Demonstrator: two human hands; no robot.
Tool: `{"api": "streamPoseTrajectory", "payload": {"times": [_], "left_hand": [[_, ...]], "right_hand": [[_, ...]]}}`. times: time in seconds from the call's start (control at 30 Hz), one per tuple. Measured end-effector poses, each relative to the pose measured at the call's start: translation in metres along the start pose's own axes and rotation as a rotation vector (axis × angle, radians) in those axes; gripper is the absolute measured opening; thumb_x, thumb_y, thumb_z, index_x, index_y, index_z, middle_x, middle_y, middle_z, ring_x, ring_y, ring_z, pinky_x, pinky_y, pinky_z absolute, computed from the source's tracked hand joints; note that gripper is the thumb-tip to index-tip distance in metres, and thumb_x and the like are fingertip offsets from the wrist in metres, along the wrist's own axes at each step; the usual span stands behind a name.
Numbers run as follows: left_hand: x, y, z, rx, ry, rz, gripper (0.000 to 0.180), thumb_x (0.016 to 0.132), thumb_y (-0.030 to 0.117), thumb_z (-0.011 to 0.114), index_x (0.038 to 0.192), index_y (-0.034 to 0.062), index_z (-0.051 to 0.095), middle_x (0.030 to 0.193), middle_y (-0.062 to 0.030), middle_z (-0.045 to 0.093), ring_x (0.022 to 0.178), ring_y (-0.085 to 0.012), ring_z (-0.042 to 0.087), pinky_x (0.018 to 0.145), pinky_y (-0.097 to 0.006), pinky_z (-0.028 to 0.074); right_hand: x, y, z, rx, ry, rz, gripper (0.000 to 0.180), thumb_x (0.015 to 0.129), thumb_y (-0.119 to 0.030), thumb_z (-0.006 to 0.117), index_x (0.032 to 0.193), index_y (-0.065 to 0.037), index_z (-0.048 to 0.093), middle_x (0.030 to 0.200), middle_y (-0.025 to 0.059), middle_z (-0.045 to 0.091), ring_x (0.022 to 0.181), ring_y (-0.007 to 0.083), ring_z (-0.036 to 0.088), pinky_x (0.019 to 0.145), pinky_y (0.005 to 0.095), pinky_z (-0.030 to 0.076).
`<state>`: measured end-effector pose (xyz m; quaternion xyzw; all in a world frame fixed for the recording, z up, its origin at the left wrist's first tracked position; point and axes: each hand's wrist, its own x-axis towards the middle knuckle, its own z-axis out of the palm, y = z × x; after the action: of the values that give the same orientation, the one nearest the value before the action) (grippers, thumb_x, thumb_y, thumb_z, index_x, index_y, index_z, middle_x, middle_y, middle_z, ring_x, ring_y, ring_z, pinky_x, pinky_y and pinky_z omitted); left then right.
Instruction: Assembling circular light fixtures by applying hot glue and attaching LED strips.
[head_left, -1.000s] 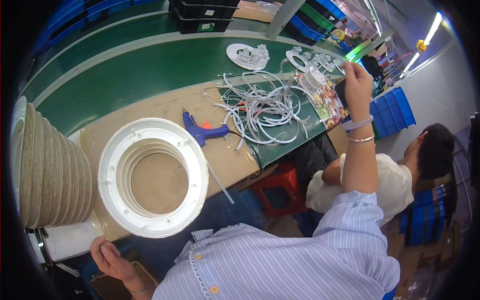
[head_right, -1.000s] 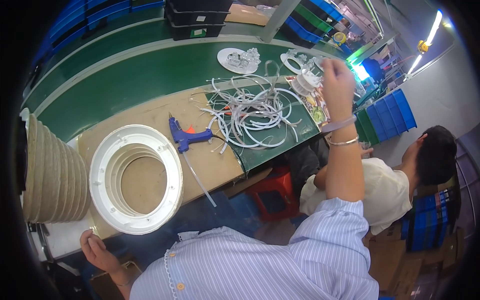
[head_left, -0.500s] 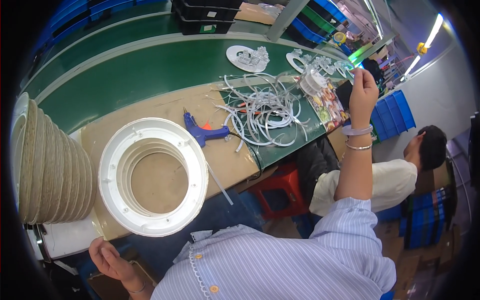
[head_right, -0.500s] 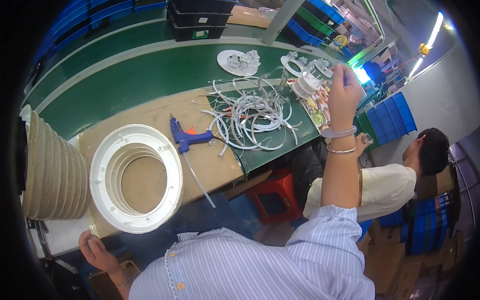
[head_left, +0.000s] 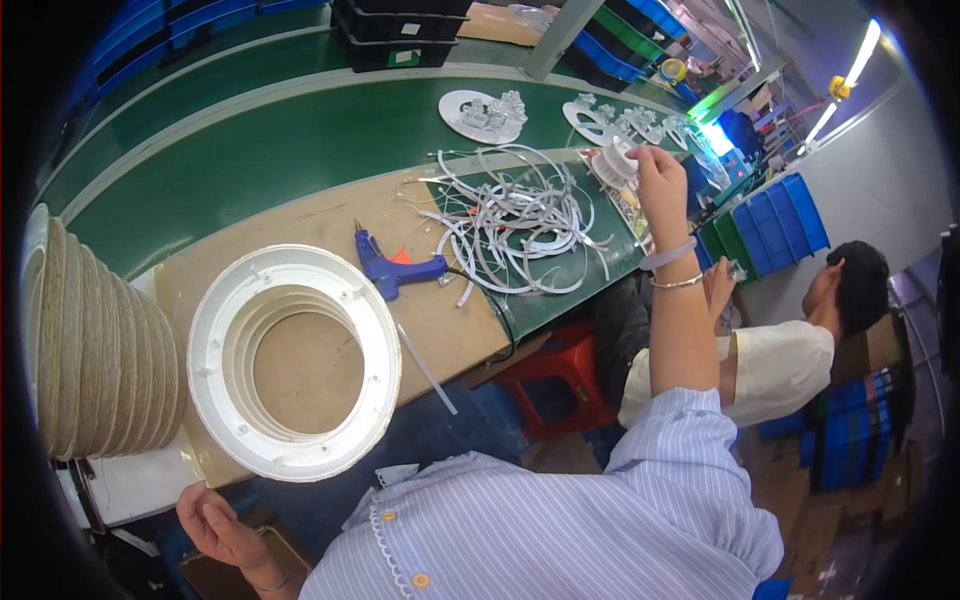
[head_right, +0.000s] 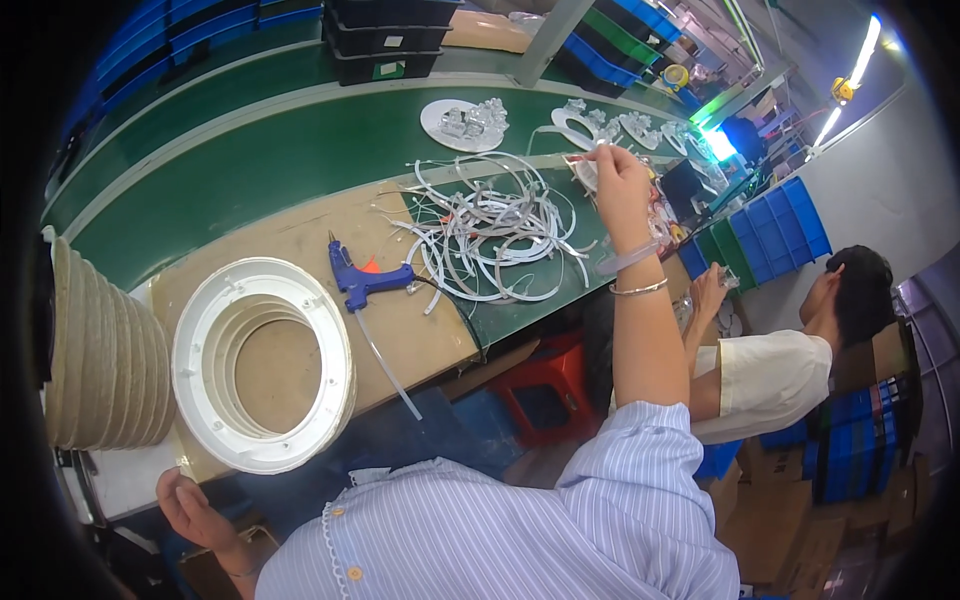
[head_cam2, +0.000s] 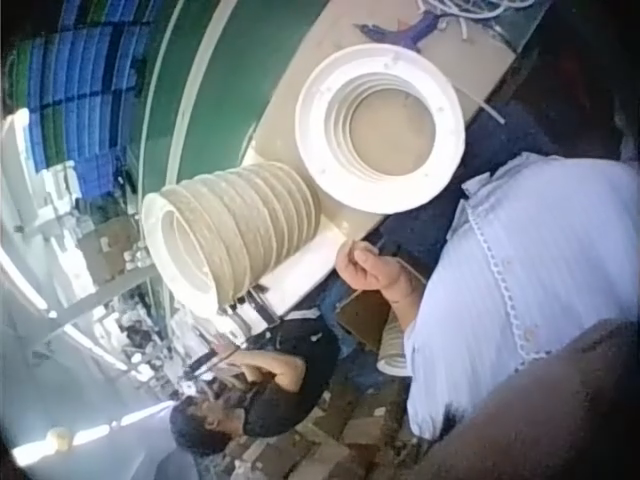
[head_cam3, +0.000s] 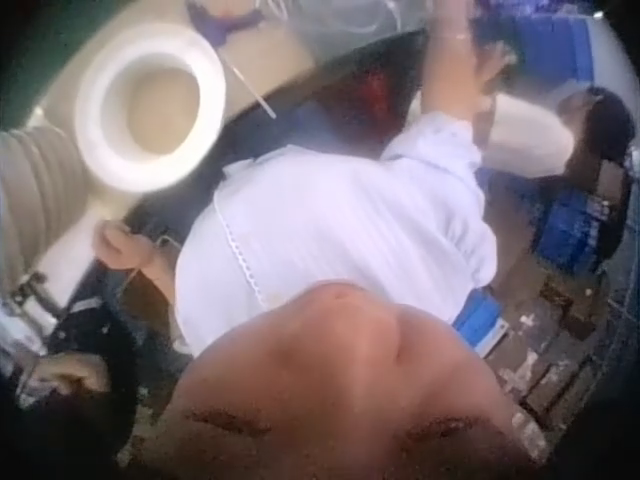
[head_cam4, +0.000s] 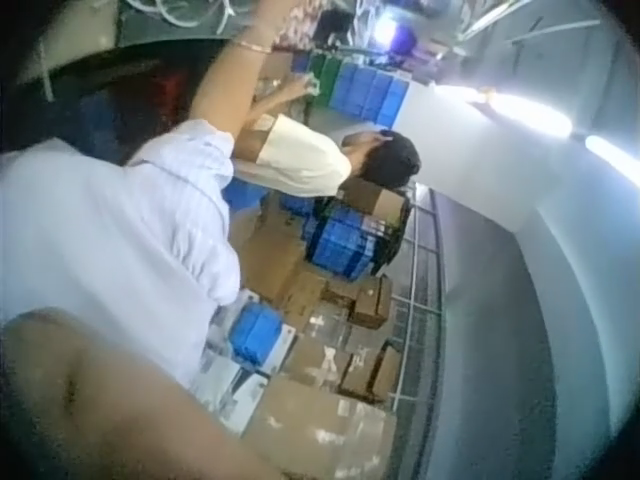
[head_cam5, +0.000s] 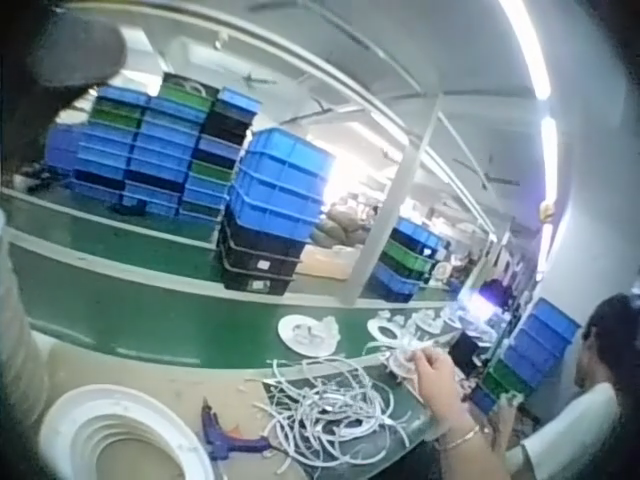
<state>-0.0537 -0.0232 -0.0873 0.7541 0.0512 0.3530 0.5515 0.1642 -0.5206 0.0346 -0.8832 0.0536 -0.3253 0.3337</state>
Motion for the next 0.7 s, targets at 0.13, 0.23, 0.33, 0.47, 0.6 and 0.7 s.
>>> {"api": "streamPoseTrajectory", "payload": {"times": [0.13, 0.23, 0.33, 0.47, 0.6, 0.7], "left_hand": [[0.0, 0.0, 0.002, -0.046, 0.015, 0.033, 0.022, 0.084, 0.012, 0.035, 0.098, -0.002, 0.046, 0.059, 0.0032, 0.031, 0.054, -0.0047, 0.026, 0.052, -0.018, 0.021], [0.001, 0.005, 0.007, -0.024, -0.028, 0.0, 0.022, 0.085, 0.012, 0.036, 0.098, -0.0018, 0.046, 0.059, 0.0033, 0.031, 0.054, -0.0046, 0.026, 0.052, -0.018, 0.021], [0.001, 0.007, 0.008, 0.012, -0.025, 0.015, 0.022, 0.085, 0.013, 0.036, 0.098, -0.0015, 0.046, 0.059, 0.0033, 0.031, 0.054, -0.0046, 0.027, 0.051, -0.018, 0.021], [-0.001, 0.004, 0.005, 0.012, -0.002, 0.022, 0.022, 0.084, 0.013, 0.037, 0.099, -0.0014, 0.046, 0.059, 0.0032, 0.032, 0.054, -0.0046, 0.026, 0.051, -0.018, 0.021], [-0.002, 0.005, 0.009, -0.014, 0.003, 0.022, 0.022, 0.084, 0.012, 0.038, 0.099, -0.0016, 0.046, 0.059, 0.0032, 0.032, 0.054, -0.005, 0.027, 0.051, -0.018, 0.021], [-0.001, 0.006, 0.007, -0.006, -0.031, 0.027, 0.022, 0.084, 0.012, 0.038, 0.099, -0.0018, 0.046, 0.059, 0.0032, 0.032, 0.054, -0.0051, 0.027, 0.051, -0.018, 0.022]], "right_hand": [[-0.006, 0.018, 0.024, 0.032, -0.323, 0.282, 0.022, 0.084, -0.024, 0.045, 0.079, -0.005, 0.055, 0.052, -0.0049, 0.038, 0.039, 0.0037, 0.032, 0.033, 0.0188, 0.023], [-0.009, 0.01, 0.023, 0.437, -0.169, 0.494, 0.02, 0.084, -0.024, 0.045, 0.079, -0.006, 0.052, 0.054, -0.0047, 0.037, 0.039, 0.0031, 0.03, 0.033, 0.0177, 0.021], [-0.01, -0.019, 0.009, 0.697, -0.018, 0.364, 0.024, 0.086, -0.027, 0.042, 0.077, -0.006, 0.049, 0.055, -0.0051, 0.039, 0.041, 0.0018, 0.032, 0.032, 0.0169, 0.022], [-0.013, -0.041, -0.005, 0.724, 0.096, 0.045, 0.024, 0.087, -0.026, 0.041, 0.077, -0.006, 0.05, 0.057, -0.0054, 0.039, 0.042, 0.0021, 0.032, 0.034, 0.017, 0.022], [-0.021, -0.026, 0.01, 0.533, 0.102, 0.095, 0.017, 0.087, -0.023, 0.042, 0.083, -0.007, 0.047, 0.055, -0.0064, 0.034, 0.041, 0.0017, 0.028, 0.033, 0.016, 0.019], [-0.028, -0.025, 0.01, 0.547, 0.041, 0.094, 0.018, 0.087, -0.023, 0.041, 0.083, -0.007, 0.047, 0.056, -0.0065, 0.035, 0.041, 0.0017, 0.029, 0.034, 0.0159, 0.021]]}}
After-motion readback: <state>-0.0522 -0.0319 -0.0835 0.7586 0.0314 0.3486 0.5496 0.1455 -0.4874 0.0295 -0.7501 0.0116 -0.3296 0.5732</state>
